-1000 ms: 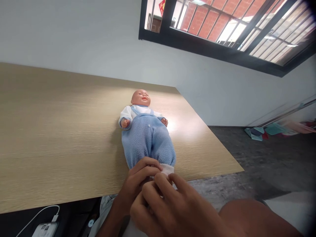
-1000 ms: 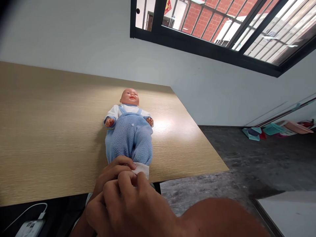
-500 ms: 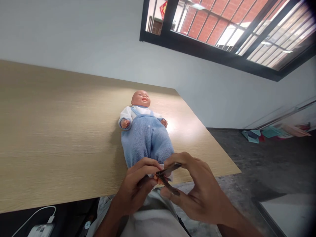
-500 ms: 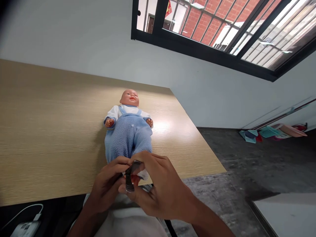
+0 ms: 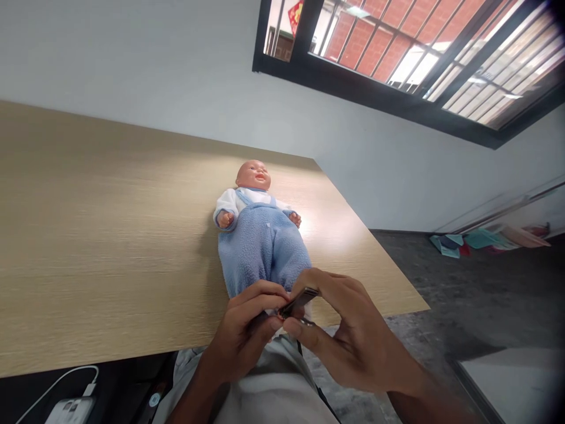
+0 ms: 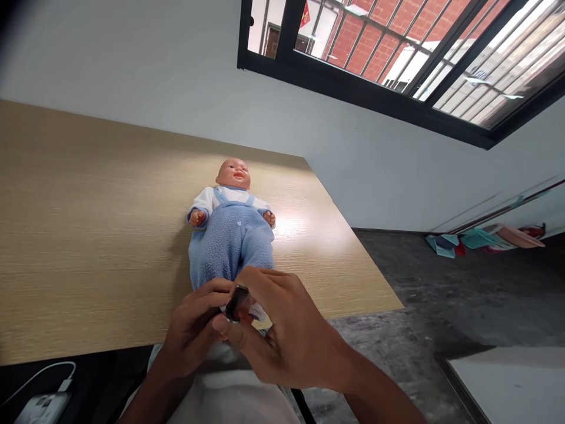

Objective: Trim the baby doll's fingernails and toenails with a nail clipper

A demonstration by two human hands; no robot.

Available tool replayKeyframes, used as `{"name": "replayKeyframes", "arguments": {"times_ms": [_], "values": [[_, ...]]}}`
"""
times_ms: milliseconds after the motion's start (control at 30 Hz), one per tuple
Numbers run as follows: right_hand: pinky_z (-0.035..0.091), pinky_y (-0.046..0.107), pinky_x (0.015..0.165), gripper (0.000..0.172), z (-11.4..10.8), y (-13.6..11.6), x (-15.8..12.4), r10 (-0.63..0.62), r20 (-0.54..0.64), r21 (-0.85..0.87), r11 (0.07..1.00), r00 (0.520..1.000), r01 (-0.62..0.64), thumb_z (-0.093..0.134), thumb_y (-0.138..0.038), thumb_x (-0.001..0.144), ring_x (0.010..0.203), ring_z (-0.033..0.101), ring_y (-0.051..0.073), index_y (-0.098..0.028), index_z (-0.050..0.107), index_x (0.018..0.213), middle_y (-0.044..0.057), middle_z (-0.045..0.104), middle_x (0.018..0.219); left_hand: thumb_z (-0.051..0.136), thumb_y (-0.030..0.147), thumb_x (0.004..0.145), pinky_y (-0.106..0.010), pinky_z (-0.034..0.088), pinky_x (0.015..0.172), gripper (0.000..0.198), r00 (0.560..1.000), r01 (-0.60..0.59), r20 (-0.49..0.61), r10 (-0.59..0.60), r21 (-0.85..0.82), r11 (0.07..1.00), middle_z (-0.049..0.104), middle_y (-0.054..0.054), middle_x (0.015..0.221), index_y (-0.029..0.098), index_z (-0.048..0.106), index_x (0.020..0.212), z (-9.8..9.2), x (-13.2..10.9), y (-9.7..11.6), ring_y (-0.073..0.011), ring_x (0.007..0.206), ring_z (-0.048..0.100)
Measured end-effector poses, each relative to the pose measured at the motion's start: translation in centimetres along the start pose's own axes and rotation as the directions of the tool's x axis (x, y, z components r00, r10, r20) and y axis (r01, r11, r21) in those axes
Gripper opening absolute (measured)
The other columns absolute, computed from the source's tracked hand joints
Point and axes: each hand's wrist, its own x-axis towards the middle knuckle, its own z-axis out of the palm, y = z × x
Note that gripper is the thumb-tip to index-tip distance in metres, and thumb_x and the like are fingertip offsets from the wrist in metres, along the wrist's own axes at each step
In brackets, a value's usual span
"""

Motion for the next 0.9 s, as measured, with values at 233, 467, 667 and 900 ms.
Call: {"name": "replayKeyframes", "arguments": {"times_ms": [233,467,667,900], "values": [[0.041,0.024,0.056,0.023,-0.8,-0.3,2.1,0.073,0.175,0.053,0.995,0.982,-0.084,0.069,-0.034,0.097,0.059,0.053,0.010,-0.021,0.054,0.084,-0.006,0.058,0.068,0.057,0.031,0.106,-0.032,0.057,0.085,0.021,1.000,0.026,-0.009,-0.026,0.009,1.000,0.072,-0.011,0.113,0.020,0.073,0.113,0.1,0.0,0.1,-0.0217,0.100,0.069],[0.029,0.024,0.049,0.034,-1.2,-0.4,4.8,0.088,0.317,0.048,0.993,0.944,-0.108,0.066,-0.033,0.094,0.053,0.042,0.008,-0.023,0.042,0.072,-0.008,0.046,0.061,0.055,0.027,0.105,-0.029,0.057,0.072,0.025,0.995,0.088,-0.038,-0.087,0.024,0.996,0.069,-0.008,0.099,0.018,0.065,0.084,0.3,-0.5,-0.3,-0.0177,0.084,0.066],[0.024,0.024,0.045,0.042,-1.2,-0.9,6.2,0.108,0.435,-0.006,0.993,0.894,-0.117,0.069,-0.016,0.090,0.047,0.034,0.005,-0.023,0.035,0.066,-0.012,0.039,0.053,0.052,0.028,0.105,-0.026,0.049,0.061,0.031,0.996,0.084,-0.040,-0.081,0.056,0.995,0.068,-0.007,0.092,0.018,0.060,0.077,0.4,-0.4,-0.4,-0.0152,0.073,0.062],[0.025,0.024,0.041,0.055,-0.6,-0.9,7.0,0.137,0.518,-0.117,0.989,0.844,-0.089,0.082,-0.022,0.084,0.044,0.039,0.003,-0.024,0.033,0.061,-0.012,0.043,0.048,0.051,0.019,0.101,-0.025,0.044,0.061,0.027,0.999,-0.027,-0.017,0.033,0.254,0.967,0.063,-0.002,0.072,0.018,0.055,0.074,0.3,-0.4,-0.1,-0.0152,0.069,0.060]]}}
